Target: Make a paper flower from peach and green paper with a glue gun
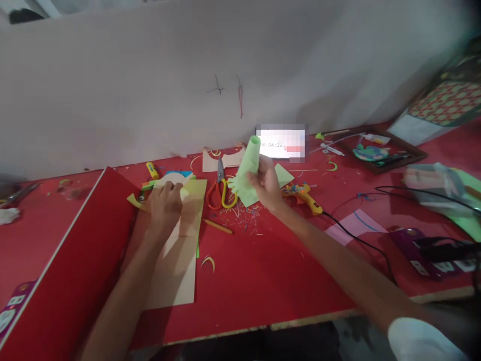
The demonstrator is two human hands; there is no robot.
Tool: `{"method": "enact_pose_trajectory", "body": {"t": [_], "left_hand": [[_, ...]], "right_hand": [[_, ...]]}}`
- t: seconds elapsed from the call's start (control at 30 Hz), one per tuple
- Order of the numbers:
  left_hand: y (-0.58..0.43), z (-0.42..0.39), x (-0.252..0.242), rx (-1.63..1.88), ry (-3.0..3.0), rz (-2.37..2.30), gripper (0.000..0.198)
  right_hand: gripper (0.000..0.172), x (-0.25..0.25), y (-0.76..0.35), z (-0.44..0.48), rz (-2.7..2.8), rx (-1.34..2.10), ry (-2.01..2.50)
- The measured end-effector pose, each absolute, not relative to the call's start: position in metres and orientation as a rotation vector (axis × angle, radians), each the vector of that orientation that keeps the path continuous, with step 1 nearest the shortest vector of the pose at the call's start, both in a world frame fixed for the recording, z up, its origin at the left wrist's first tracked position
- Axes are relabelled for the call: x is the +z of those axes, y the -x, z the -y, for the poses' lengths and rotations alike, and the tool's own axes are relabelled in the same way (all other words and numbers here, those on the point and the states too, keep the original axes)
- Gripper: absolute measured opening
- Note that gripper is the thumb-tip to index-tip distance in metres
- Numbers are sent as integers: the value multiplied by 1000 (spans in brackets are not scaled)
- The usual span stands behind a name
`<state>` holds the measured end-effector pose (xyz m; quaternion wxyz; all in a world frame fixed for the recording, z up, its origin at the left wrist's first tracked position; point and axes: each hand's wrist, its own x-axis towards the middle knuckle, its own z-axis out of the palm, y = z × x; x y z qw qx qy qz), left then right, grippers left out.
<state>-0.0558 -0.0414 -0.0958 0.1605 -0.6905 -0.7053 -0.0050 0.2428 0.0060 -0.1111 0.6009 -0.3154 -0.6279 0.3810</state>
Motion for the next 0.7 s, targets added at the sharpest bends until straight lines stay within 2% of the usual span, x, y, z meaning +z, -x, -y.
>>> {"method": "enact_pose_trajectory", "body": {"t": [0.13, 0.23, 0.33, 0.47, 0.6, 0.7], "left_hand": [[53, 44, -91, -346, 1890, 1905, 34], [42, 52, -89, -584, 1906, 1746, 29], [26, 60, -89, -722, 1973, 1571, 28], [9, 66, -80, -811, 2084, 1472, 24], [-7, 69, -58, -1010, 2060, 1430, 15], [-20, 80, -52, -1110, 2056, 1246, 18]], "right_hand": [[52, -127, -227, -49, 1508, 706, 801], [49, -142, -227, -66, 1516, 714, 871], [54, -151, -234, -70, 1532, 740, 924], [60, -142, -244, -52, 1525, 684, 954], [54, -116, -257, -7, 1546, 678, 890], [68, -104, -268, 28, 1753, 699, 814]]}}
